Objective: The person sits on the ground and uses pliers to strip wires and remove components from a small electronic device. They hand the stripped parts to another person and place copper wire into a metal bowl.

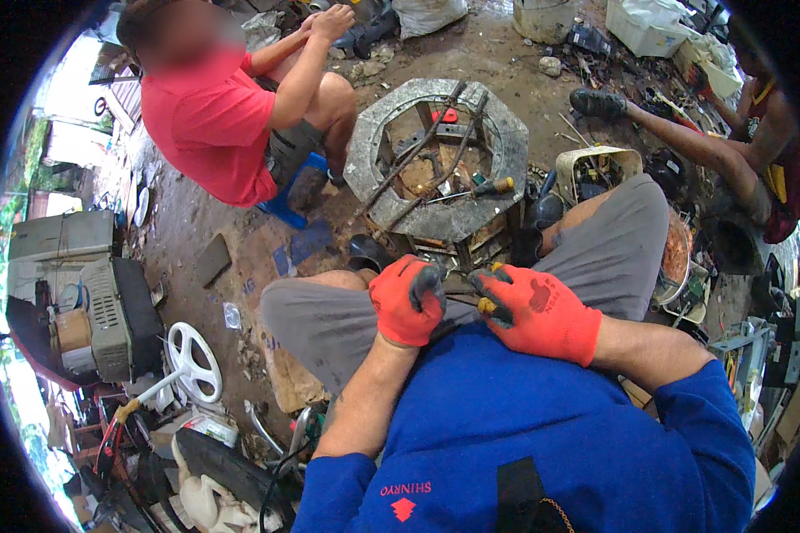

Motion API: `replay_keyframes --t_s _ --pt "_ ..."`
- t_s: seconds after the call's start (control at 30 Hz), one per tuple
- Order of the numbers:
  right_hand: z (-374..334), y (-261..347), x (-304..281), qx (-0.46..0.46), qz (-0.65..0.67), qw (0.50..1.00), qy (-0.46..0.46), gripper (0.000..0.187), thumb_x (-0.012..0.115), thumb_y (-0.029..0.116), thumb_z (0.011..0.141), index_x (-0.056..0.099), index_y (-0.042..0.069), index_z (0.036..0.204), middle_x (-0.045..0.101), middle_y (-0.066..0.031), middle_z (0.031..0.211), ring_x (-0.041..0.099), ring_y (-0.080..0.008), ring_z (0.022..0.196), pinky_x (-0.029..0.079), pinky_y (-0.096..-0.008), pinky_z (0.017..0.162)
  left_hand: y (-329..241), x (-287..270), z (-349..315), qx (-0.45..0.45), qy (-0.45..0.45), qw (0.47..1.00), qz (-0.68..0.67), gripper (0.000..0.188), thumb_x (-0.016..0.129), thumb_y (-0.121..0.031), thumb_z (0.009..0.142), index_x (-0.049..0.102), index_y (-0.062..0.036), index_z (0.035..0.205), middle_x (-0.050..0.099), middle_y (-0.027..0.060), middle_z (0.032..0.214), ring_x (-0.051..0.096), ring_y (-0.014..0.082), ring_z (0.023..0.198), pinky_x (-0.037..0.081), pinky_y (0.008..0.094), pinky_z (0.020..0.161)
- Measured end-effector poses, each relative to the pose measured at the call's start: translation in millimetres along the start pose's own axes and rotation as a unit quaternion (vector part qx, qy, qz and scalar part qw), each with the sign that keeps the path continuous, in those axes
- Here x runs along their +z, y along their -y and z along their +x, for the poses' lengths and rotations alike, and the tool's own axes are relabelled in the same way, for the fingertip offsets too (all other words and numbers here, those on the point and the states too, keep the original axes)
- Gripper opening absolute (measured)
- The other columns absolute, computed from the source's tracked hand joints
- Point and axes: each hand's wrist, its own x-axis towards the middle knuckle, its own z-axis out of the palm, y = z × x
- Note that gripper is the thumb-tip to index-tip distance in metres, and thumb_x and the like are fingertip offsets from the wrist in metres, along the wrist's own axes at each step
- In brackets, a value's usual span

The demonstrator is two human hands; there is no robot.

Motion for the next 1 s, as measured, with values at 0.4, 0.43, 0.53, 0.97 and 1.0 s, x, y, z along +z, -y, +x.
replay_keyframes --t_s 0.4,0.43,0.53,0.97,1.0 --pt "5 4 -9 0.019 0.015 0.999 0.026 0.057 0.071 0.025 0.081 0.054 0.005 0.132 0.06 -0.0228 0.11 0.062 -0.0399 0.098 0.052 -0.0479 0.082 -5 -4 10 -0.064 0.006 0.989 -0.136 0.053 0.044 -0.046 0.103 0.066 -0.0002 0.09 0.066 0.014 0.082 0.065 0.0316 0.073 0.052 0.0382 0.068" --pt "4 3 -8 0.019 0.009 1.0 0.013 0.058 0.071 0.024 0.081 0.054 0.005 0.133 0.059 -0.0232 0.11 0.061 -0.0405 0.099 0.051 -0.0483 0.083 -8 -3 9 -0.104 0.002 0.98 -0.167 0.058 0.04 -0.05 0.104 0.066 0.0002 0.09 0.067 0.0121 0.082 0.065 0.0291 0.073 0.052 0.0373 0.068" --pt "6 8 -15 0.0 -0.051 0.999 -0.015 0.059 0.07 0.022 0.078 0.054 0.006 0.133 0.057 -0.024 0.111 0.059 -0.0416 0.098 0.05 -0.049 0.084 -17 0 6 -0.225 -0.011 0.942 -0.247 0.07 0.032 -0.059 0.104 0.066 0.0005 0.09 0.067 0.0071 0.082 0.063 0.0211 0.071 0.051 0.0336 0.066" --pt "3 -2 -18 0.018 -0.109 0.992 0.057 0.061 0.073 0.021 0.074 0.057 0.007 0.131 0.062 -0.0149 0.09 0.061 -0.0369 0.093 0.049 -0.0461 0.092 -32 -3 15 -0.476 0.024 0.756 -0.449 0.075 0.026 -0.068 0.101 0.065 -0.0039 0.097 0.069 0.0064 0.091 0.054 0.0088 0.062 0.037 0.0211 0.048" --pt "2 -2 -18 0.014 -0.12 0.991 0.051 0.061 0.073 0.021 0.075 0.057 0.007 0.132 0.062 -0.0154 0.092 0.061 -0.038 0.096 0.049 -0.0467 0.093 -33 -5 17 -0.477 0.032 0.752 -0.455 0.075 0.027 -0.068 0.101 0.065 -0.0038 0.098 0.069 0.0064 0.092 0.055 0.0094 0.063 0.038 0.021 0.049"
